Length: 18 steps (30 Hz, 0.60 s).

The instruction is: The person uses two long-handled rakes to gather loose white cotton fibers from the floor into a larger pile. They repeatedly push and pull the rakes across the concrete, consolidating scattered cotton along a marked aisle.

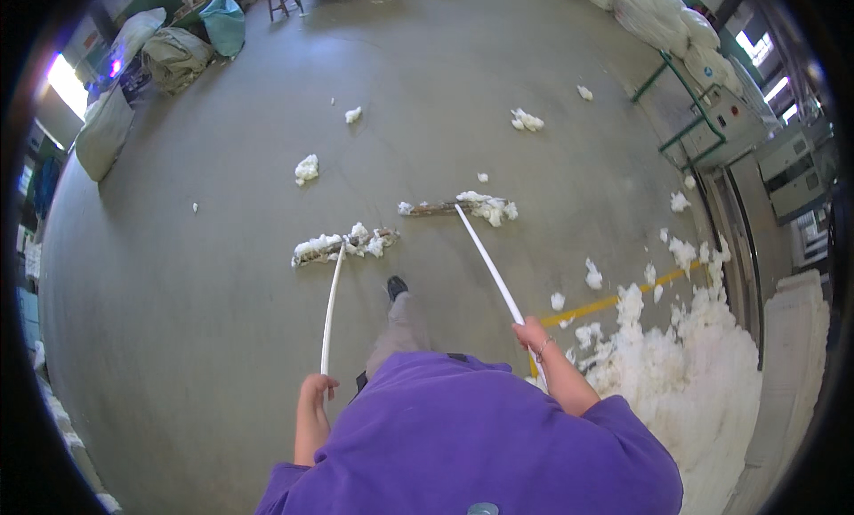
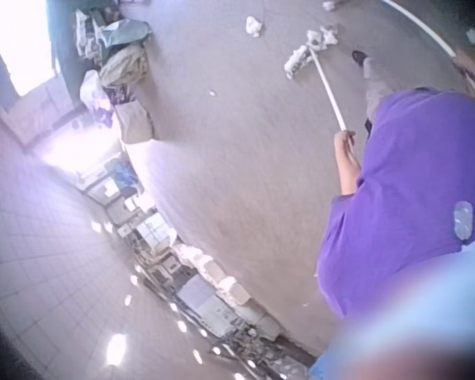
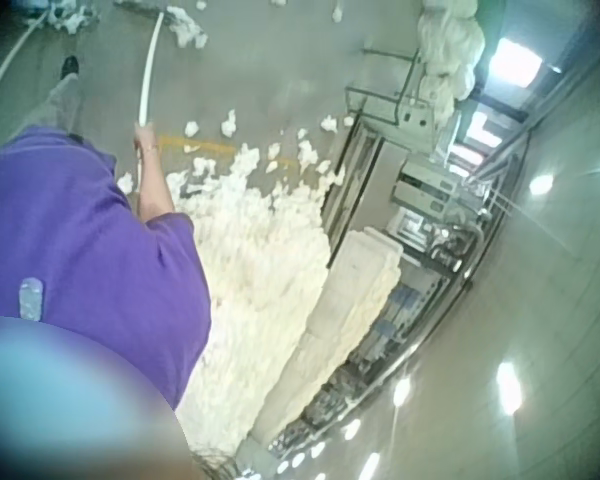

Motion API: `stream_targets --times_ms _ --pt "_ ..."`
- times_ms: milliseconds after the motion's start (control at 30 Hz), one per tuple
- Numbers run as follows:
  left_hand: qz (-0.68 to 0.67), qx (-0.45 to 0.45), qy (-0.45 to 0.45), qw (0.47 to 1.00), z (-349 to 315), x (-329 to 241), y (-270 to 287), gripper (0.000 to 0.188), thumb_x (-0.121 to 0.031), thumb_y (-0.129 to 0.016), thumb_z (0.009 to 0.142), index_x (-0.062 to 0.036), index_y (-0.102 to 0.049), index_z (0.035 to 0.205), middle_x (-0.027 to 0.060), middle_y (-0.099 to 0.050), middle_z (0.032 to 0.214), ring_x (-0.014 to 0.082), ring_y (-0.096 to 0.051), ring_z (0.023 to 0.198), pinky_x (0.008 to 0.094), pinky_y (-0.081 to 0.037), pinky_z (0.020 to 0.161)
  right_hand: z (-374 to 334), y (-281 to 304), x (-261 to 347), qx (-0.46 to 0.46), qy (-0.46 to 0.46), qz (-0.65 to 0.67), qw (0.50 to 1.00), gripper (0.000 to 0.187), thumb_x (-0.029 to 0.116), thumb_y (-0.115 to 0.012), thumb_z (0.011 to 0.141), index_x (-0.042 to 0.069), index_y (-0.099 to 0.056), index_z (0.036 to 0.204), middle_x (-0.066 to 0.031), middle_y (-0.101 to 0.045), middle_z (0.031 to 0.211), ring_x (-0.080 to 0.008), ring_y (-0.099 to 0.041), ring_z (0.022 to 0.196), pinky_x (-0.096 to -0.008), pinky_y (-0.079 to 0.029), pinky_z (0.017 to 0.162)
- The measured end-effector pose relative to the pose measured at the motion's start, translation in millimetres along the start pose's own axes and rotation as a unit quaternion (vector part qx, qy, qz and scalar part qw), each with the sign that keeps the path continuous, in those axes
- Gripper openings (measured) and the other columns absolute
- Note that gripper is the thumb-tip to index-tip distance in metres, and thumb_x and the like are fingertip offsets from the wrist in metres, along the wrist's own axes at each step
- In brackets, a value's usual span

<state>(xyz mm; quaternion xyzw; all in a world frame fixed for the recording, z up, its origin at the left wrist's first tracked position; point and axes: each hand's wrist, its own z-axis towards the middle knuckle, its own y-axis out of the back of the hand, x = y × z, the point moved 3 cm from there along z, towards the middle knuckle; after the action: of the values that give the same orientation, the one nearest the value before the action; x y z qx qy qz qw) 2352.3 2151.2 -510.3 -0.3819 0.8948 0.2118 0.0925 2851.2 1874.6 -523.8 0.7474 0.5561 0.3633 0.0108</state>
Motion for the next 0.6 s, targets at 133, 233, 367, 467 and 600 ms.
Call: stream_targets --times_ms 133,233,367,467,600 --pt "0.004 -0.021 -0.005 1.000 5 -88 20 0.014 -0.005 -0.069 0.061 0.0015 -0.057 0.061 0.0104 -0.054 0.052 0.0217 -0.052 0.045 0.0382 -0.039 0.044 48 -2 99 -0.010 -0.005 -0.037 0.999 0.031 0.021 -0.057 0.078 -0.010 -0.055 0.076 -0.0127 -0.054 0.052 -0.0220 -0.054 0.039 -0.0352 -0.043 0.036" --pt "0.168 -0.077 0.015 0.983 15 -166 44 0.014 -0.006 -0.069 0.062 0.0029 -0.057 0.064 0.0111 -0.054 0.053 0.0217 -0.053 0.046 0.0379 -0.041 0.045 81 -7 178 -0.007 0.002 -0.067 0.998 0.033 0.022 -0.058 0.079 -0.011 -0.056 0.078 -0.0131 -0.054 0.052 -0.0225 -0.055 0.040 -0.0351 -0.043 0.036" --pt "0.095 -0.026 0.058 0.993 49 -231 76 0.018 -0.007 -0.069 0.062 0.0046 -0.058 0.070 0.0113 -0.056 0.057 0.0220 -0.055 0.047 0.0367 -0.043 0.047 119 -11 272 0.020 0.010 -0.094 0.995 0.035 0.024 -0.058 0.080 -0.010 -0.052 0.086 -0.0138 -0.055 0.057 -0.0225 -0.055 0.043 -0.0355 -0.043 0.037" --pt "0.095 -0.032 0.047 0.994 81 -282 90 0.020 -0.008 -0.069 0.062 0.0050 -0.059 0.073 0.0109 -0.057 0.061 0.0217 -0.055 0.048 0.0357 -0.044 0.047 149 -10 350 0.035 0.042 -0.128 0.990 0.035 0.024 -0.057 0.081 -0.009 -0.050 0.090 -0.0138 -0.055 0.060 -0.0221 -0.054 0.043 -0.0355 -0.044 0.039" --pt "0.060 -0.039 0.041 0.997 98 -355 82 0.022 -0.010 -0.069 0.062 0.0051 -0.059 0.074 0.0105 -0.057 0.062 0.0202 -0.054 0.050 0.0343 -0.043 0.047 217 -5 457 0.077 0.080 -0.177 0.978 0.034 0.024 -0.057 0.081 -0.008 -0.050 0.091 -0.0133 -0.055 0.061 -0.0219 -0.053 0.043 -0.0349 -0.043 0.039"
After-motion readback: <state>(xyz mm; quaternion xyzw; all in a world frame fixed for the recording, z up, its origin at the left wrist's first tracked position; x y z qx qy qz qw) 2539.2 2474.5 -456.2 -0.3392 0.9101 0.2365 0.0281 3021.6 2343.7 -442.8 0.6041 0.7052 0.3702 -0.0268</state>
